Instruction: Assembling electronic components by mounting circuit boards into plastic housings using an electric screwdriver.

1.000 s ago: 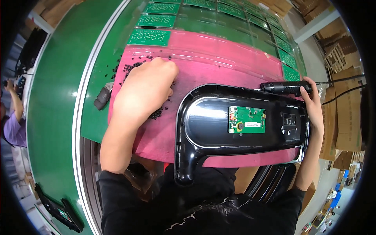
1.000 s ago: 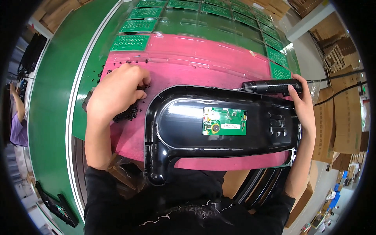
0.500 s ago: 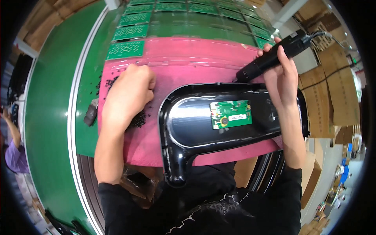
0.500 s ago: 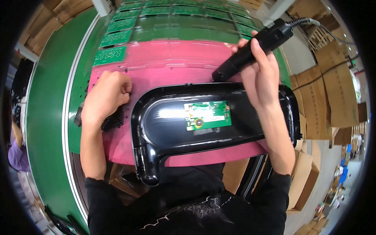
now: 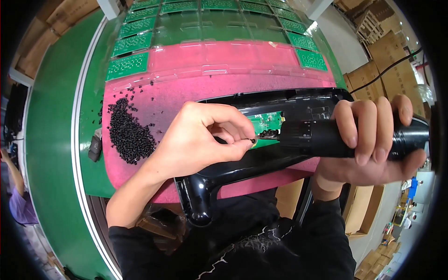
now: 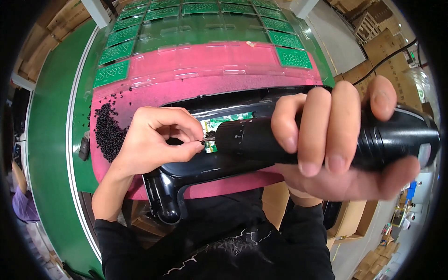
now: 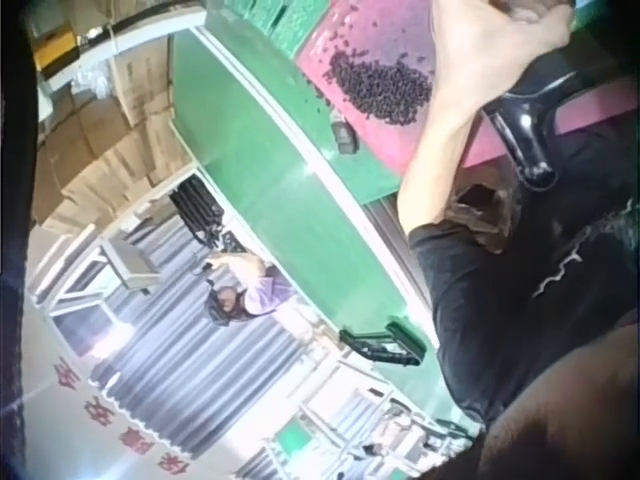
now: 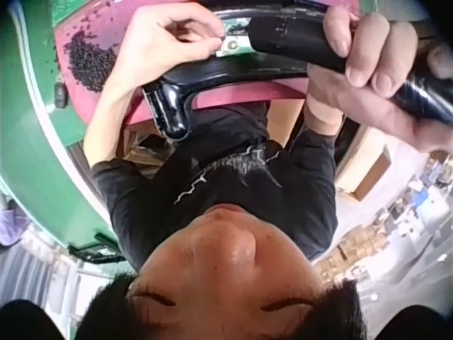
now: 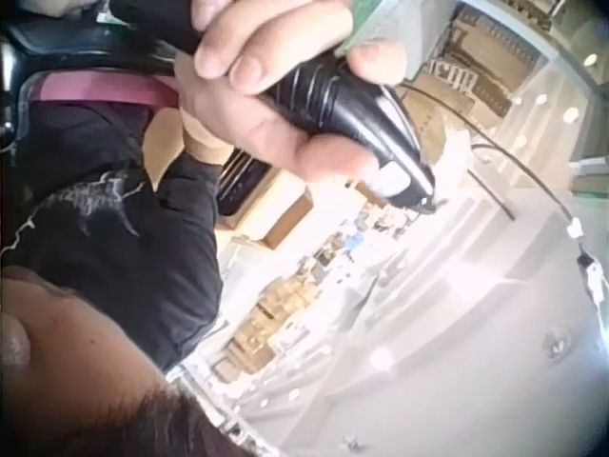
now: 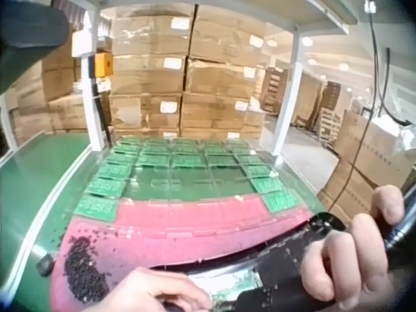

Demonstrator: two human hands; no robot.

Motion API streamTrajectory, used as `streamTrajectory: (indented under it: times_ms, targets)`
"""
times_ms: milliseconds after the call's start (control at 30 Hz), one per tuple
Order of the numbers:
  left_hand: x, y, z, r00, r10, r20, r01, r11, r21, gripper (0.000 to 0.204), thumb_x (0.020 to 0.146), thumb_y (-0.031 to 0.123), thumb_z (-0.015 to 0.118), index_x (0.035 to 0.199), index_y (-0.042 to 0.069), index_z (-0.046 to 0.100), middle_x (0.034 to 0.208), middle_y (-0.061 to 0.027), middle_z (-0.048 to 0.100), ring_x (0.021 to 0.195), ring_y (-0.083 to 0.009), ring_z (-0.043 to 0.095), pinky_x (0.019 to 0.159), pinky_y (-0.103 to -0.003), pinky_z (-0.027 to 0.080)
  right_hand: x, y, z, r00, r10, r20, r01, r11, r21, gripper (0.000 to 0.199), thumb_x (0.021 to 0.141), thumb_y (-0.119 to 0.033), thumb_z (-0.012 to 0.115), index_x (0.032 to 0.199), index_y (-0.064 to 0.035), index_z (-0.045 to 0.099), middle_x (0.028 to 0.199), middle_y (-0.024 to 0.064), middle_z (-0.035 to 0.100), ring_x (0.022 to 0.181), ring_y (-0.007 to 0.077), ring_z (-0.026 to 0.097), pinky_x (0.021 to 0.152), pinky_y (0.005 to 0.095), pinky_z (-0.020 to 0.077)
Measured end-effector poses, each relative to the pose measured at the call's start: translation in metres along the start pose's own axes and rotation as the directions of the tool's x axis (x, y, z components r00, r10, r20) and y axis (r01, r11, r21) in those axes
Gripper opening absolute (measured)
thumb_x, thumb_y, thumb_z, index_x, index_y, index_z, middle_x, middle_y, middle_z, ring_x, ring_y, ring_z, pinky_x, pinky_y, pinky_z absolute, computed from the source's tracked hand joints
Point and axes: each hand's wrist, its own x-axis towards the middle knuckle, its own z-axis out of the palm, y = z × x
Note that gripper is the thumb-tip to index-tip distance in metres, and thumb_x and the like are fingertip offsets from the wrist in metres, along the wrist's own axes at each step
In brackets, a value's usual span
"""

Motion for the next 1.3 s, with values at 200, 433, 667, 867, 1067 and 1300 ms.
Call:
streamTrajectory:
  times_ms: [200, 433, 667, 867, 1067, 1300]
  targets:
    - [0.003, -0.005, -0.001, 0.998, -0.057, 0.018, 0.058, 0.996, -0.064, 0.015, 0.076, -0.011, 0.072, 0.09, -0.004, 0.07, 0.089, -0.0049, 0.068, 0.081, -0.0095, 0.067, 0.076, -0.023, 0.055, -0.004, 0.005, 0.003, 0.997, -0.071, 0.035, 0.073, 0.995, -0.069, 0.042, 0.084, -0.041, 0.069, 0.103, -0.0107, 0.047, 0.062, -0.0033, 0.055, 0.048, 0.0083, 0.051, 0.056, 0.0261, 0.0443]
    - [0.003, -0.01, -0.001, 0.993, -0.11, 0.03, 0.112, 0.989, -0.095, 0.016, 0.078, -0.013, 0.07, 0.091, -0.005, 0.069, 0.088, -0.0054, 0.068, 0.081, -0.0099, 0.067, 0.076, -0.023, 0.056, -0.009, 0.015, 0.001, 0.985, -0.124, 0.123, 0.139, 0.983, -0.123, 0.045, 0.083, -0.041, 0.075, 0.105, -0.0121, 0.049, 0.065, -0.0035, 0.059, 0.047, 0.0065, 0.053, 0.053, 0.0246, 0.0462]
    - [0.007, -0.015, 0.003, 0.987, -0.158, -0.016, 0.157, 0.987, -0.043, 0.014, 0.079, -0.013, 0.069, 0.09, -0.005, 0.069, 0.088, -0.0057, 0.068, 0.081, -0.0103, 0.066, 0.074, -0.023, 0.055, -0.007, 0.0, -0.009, 0.977, -0.073, 0.198, 0.117, 0.968, -0.221, 0.047, 0.081, -0.043, 0.075, 0.105, -0.0122, 0.049, 0.063, -0.004, 0.06, 0.045, 0.0062, 0.053, 0.051, 0.0233, 0.0455]
    - [0.006, -0.016, 0.002, 0.988, 0.115, -0.1, -0.053, 0.874, 0.484, 0.012, 0.076, -0.008, 0.069, 0.088, -0.004, 0.069, 0.086, -0.0075, 0.069, 0.078, -0.0132, 0.068, 0.072, -0.026, 0.055, 0.001, -0.001, -0.047, 0.984, 0.082, 0.16, -0.018, 0.93, -0.366, 0.058, 0.089, -0.058, 0.059, 0.117, -0.0084, 0.048, 0.065, -0.0021, 0.051, 0.048, 0.0101, 0.042, 0.053, 0.0288, 0.0375]
    - [0.008, -0.02, 0.005, 0.98, 0.175, -0.092, -0.099, 0.839, 0.535, 0.01, 0.077, -0.006, 0.072, 0.086, -0.004, 0.07, 0.086, -0.0096, 0.071, 0.077, -0.0177, 0.07, 0.073, -0.027, 0.056, -0.005, 0.011, -0.063, 0.994, 0.102, -0.039, -0.109, 0.885, -0.453, 0.052, 0.093, -0.054, 0.051, 0.11, -0.005, 0.048, 0.059, 0.0006, 0.047, 0.044, 0.0111, 0.039, 0.048, 0.0286, 0.034]
    - [0.005, -0.02, 0.005, 0.983, 0.171, -0.062, -0.107, 0.819, 0.563, 0.013, 0.075, -0.004, 0.076, 0.086, -0.003, 0.07, 0.085, -0.0107, 0.07, 0.076, -0.0216, 0.07, 0.07, -0.031, 0.054, -0.006, 0.016, -0.065, 0.994, 0.112, -0.02, -0.106, 0.85, -0.517, 0.05, 0.094, -0.051, 0.051, 0.11, -0.004, 0.047, 0.059, 0.0016, 0.047, 0.044, 0.0114, 0.04, 0.048, 0.0288, 0.0351]
